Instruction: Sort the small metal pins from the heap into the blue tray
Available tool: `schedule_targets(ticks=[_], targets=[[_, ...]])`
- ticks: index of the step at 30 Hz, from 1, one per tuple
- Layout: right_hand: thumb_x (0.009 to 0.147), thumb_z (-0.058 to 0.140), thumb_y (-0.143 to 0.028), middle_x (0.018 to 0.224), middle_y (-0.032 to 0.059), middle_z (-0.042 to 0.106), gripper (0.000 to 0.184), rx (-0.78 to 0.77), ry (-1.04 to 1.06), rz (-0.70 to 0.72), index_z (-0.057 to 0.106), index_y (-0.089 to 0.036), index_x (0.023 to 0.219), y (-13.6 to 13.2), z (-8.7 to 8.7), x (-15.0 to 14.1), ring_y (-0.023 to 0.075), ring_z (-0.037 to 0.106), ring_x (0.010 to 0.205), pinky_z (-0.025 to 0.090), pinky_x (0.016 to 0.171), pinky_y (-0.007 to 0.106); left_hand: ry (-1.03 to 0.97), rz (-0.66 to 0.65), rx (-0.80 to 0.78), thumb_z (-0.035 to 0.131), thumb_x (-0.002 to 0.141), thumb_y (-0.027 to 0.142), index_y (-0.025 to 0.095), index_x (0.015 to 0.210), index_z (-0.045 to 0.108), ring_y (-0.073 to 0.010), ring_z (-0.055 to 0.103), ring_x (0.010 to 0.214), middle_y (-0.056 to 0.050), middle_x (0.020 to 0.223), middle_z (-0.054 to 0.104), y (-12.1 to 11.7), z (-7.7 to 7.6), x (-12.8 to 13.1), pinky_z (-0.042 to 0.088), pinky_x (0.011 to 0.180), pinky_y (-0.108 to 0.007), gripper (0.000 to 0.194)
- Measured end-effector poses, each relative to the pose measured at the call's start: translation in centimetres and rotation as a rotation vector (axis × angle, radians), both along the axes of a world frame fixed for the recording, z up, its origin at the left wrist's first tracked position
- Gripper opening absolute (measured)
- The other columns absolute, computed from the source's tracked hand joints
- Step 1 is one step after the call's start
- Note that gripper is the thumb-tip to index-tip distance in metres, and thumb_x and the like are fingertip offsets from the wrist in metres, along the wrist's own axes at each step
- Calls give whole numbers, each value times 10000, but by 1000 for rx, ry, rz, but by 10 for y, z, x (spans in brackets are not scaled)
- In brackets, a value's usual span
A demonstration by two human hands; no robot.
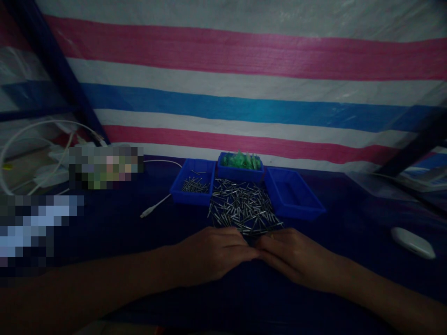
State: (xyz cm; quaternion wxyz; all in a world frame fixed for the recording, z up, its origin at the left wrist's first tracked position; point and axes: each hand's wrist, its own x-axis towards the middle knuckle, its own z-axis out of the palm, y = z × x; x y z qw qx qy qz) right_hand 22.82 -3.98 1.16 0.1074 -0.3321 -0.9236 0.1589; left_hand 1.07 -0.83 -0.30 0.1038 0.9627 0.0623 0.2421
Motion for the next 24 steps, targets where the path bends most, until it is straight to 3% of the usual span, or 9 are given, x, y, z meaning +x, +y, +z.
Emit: schedule_targets(ticks=[7, 10, 14, 24], targets=[[931, 372, -266, 704, 16, 573, 227, -28, 1, -28, 543, -162, 823, 1, 1, 0, 118, 537, 612, 397, 568, 240, 3, 49, -14, 399, 901, 179, 118, 964, 539, -143, 534, 898, -59, 938, 615, -3, 2, 3, 452, 810, -256, 166], [921, 387, -261, 723, 23, 583, 203, -26, 9, -31, 549, -162, 848, 1, 2, 0, 125, 546, 632, 404, 577, 246, 12, 108, -12, 430, 885, 235, 140, 921, 530, -133, 546, 818, -34, 866, 608, -3, 1, 3, 456, 702, -230, 143], [917, 398, -261, 774, 30, 593, 181, -31, 26, 1, 549, -161, 908, 0, 4, 1, 122, 551, 666, 413, 601, 243, 59, 198, 84, 398, 913, 305, 163, 859, 543, -114, 524, 647, 7, 707, 580, -2, -2, 2, 405, 548, -218, 210], [927, 357, -233, 691, 16, 565, 235, 16, 1, 20, 540, -162, 796, -1, 2, -1, 113, 517, 591, 387, 554, 236, 71, 213, 194, 387, 922, 288, 153, 778, 554, -127, 520, 619, 4, 667, 569, -3, -5, 5, 375, 527, -237, 259]])
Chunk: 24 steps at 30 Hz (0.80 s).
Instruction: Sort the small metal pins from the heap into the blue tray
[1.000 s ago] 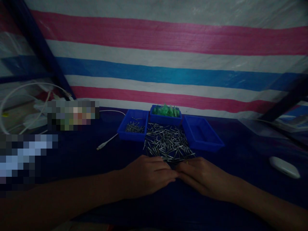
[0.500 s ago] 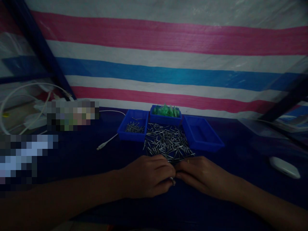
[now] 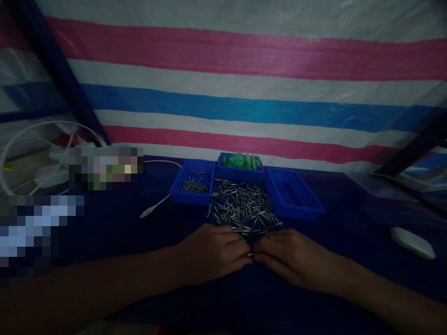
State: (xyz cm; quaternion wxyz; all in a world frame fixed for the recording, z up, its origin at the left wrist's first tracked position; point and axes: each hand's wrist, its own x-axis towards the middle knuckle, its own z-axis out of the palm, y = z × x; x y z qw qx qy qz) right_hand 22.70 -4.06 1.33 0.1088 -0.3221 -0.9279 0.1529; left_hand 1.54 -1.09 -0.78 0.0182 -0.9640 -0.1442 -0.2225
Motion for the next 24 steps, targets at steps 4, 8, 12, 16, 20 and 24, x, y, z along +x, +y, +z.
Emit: schedule_targets(ticks=[4, 8, 12, 16, 20, 24], targets=[[933, 347, -247, 702, 25, 569, 228, 24, -25, -61, 538, -155, 852, 1, 2, 3, 125, 531, 606, 389, 567, 246, 13, 46, -13, 382, 915, 299, 156, 722, 531, -123, 517, 589, 6, 637, 554, 0, 2, -1, 370, 520, -234, 282], [938, 337, -263, 713, 25, 568, 227, 10, -47, -87, 528, -161, 870, 2, 4, 6, 129, 542, 626, 394, 582, 248, 53, 75, -56, 399, 883, 233, 160, 731, 522, -117, 513, 577, 11, 646, 556, 0, 6, -2, 361, 515, -230, 208], [930, 353, -264, 700, 23, 560, 206, 0, -55, -99, 522, -163, 868, 2, 4, 6, 127, 533, 609, 387, 564, 246, 78, 98, -75, 413, 856, 204, 159, 763, 522, -120, 519, 590, 11, 669, 568, 0, 8, -3, 365, 527, -230, 150], [921, 372, -255, 694, 16, 552, 176, -2, -61, -78, 504, -168, 843, 3, 3, 5, 118, 515, 591, 368, 545, 242, 87, 116, -19, 400, 868, 213, 158, 760, 517, -129, 516, 591, 7, 666, 569, 0, 8, -3, 368, 522, -235, 168], [910, 383, -238, 691, 9, 540, 145, -6, -61, -60, 484, -171, 830, 3, 3, 6, 112, 501, 582, 354, 534, 239, 104, 144, 21, 397, 880, 238, 164, 750, 513, -135, 518, 586, 9, 660, 570, 1, 7, -3, 374, 515, -240, 189], [907, 385, -240, 688, 7, 533, 135, 4, -72, -59, 473, -174, 829, 2, 3, 7, 113, 492, 575, 347, 529, 242, 94, 157, 57, 375, 899, 246, 168, 754, 518, -134, 522, 578, 12, 649, 566, 2, 6, -2, 383, 516, -240, 218]])
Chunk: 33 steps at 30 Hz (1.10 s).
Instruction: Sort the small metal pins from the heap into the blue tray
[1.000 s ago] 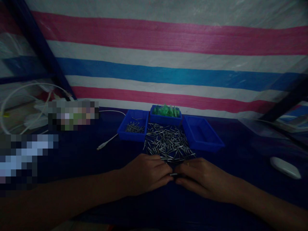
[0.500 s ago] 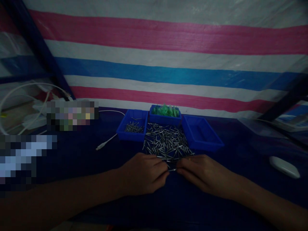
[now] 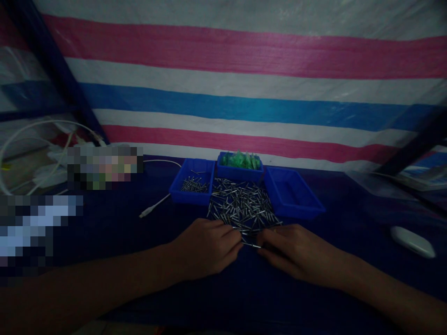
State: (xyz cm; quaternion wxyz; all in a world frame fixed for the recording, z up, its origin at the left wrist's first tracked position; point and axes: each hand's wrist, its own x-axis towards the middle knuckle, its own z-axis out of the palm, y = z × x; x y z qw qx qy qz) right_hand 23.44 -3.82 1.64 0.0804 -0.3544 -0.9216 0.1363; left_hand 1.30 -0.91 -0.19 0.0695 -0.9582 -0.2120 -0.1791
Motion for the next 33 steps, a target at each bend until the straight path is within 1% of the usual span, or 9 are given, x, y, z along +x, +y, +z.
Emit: schedule_targets(ticks=[7, 17, 22, 25, 33], targets=[[912, 369, -245, 689, 16, 548, 164, 37, 1, -29, 492, -170, 834, 1, 0, -1, 123, 514, 587, 362, 540, 248, -4, 5, 23, 355, 912, 239, 162, 742, 522, -139, 539, 576, 10, 646, 575, 0, 0, 0, 395, 509, -249, 250], [933, 331, -244, 739, 35, 586, 229, 25, 1, -39, 541, -156, 907, 0, 0, -1, 134, 562, 648, 410, 600, 255, -30, -16, 59, 358, 912, 228, 163, 716, 494, -132, 527, 536, 16, 609, 565, -1, -3, -1, 372, 479, -245, 248], [929, 345, -248, 736, 35, 592, 227, 44, 3, -34, 552, -154, 935, 2, -2, -1, 136, 565, 640, 411, 590, 256, -38, -6, 91, 340, 921, 228, 166, 727, 492, -136, 524, 519, 16, 593, 558, 0, -6, -1, 361, 459, -249, 254], [928, 345, -240, 719, 32, 590, 226, 69, 3, -30, 555, -157, 917, 1, -2, -1, 133, 562, 627, 407, 581, 253, -31, -10, 86, 335, 923, 228, 168, 735, 495, -143, 531, 522, 15, 596, 559, 1, -6, -1, 362, 453, -257, 254], [925, 353, -243, 713, 30, 581, 215, 67, 0, -30, 546, -153, 895, 2, -4, 0, 128, 551, 618, 395, 572, 249, -33, -22, 56, 348, 918, 227, 160, 738, 504, -128, 534, 540, 11, 621, 569, 0, -1, -1, 374, 477, -238, 248]])
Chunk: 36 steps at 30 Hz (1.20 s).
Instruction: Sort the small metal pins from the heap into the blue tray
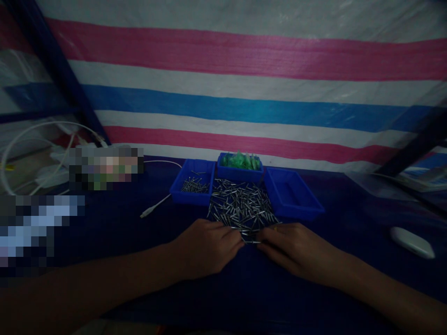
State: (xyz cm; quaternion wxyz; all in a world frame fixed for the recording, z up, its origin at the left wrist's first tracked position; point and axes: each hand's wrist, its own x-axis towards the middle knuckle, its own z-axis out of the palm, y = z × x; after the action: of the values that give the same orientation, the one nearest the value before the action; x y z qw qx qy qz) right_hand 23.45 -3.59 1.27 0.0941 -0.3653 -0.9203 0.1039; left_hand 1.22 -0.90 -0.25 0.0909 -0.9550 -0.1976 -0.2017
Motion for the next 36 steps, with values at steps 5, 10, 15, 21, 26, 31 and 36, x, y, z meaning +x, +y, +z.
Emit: schedule_targets(ticks=[5, 10, 15, 21, 26, 31, 36], targets=[[914, 376, -240, 715, 25, 572, 183, -15, 7, -4, 535, -158, 878, -1, 0, 1, 123, 540, 617, 385, 565, 242, 10, -7, 1, 369, 910, 228, 161, 753, 505, -126, 527, 547, 14, 643, 571, 0, 0, 0, 378, 486, -238, 218], [913, 369, -221, 708, 21, 562, 172, -18, -10, -11, 523, -159, 869, -2, 4, 0, 125, 536, 617, 378, 567, 243, 34, -1, 8, 384, 902, 226, 166, 761, 496, -131, 535, 567, 19, 654, 569, -1, -1, -1, 375, 493, -241, 191], [904, 378, -220, 687, 13, 551, 150, -23, 11, -10, 502, -166, 837, -2, 5, -1, 117, 517, 578, 368, 535, 238, 41, -7, 7, 387, 900, 222, 168, 759, 484, -126, 529, 559, 22, 655, 566, -1, 0, -2, 364, 490, -242, 180], [894, 382, -223, 683, 13, 548, 133, -33, 9, -22, 487, -170, 831, -3, 4, -1, 119, 516, 573, 367, 529, 240, 44, -10, 22, 399, 892, 215, 169, 751, 475, -131, 531, 561, 23, 656, 563, 0, -2, -2, 370, 489, -249, 167], [898, 369, -223, 682, 12, 544, 136, -41, -1, -24, 475, -170, 832, -3, 4, -1, 119, 511, 565, 364, 524, 240, 34, -15, 28, 393, 898, 218, 166, 745, 485, -130, 532, 558, 23, 648, 562, 0, -4, -2, 378, 489, -250, 186], [920, 347, -239, 676, 9, 549, 180, -21, -9, -30, 491, -169, 838, -2, 4, -2, 121, 522, 575, 367, 542, 246, 28, -3, 29, 381, 907, 228, 161, 737, 506, -131, 530, 551, 13, 626, 564, 1, -4, -2, 371, 481, -245, 222], [941, 308, -238, 697, 20, 564, 235, -18, -13, -26, 505, -165, 834, -2, 4, -2, 126, 542, 605, 387, 573, 250, -14, -6, 29, 349, 922, 223, 153, 730, 526, -130, 534, 539, 6, 610, 576, 0, -4, -2, 372, 471, -240, 271]])
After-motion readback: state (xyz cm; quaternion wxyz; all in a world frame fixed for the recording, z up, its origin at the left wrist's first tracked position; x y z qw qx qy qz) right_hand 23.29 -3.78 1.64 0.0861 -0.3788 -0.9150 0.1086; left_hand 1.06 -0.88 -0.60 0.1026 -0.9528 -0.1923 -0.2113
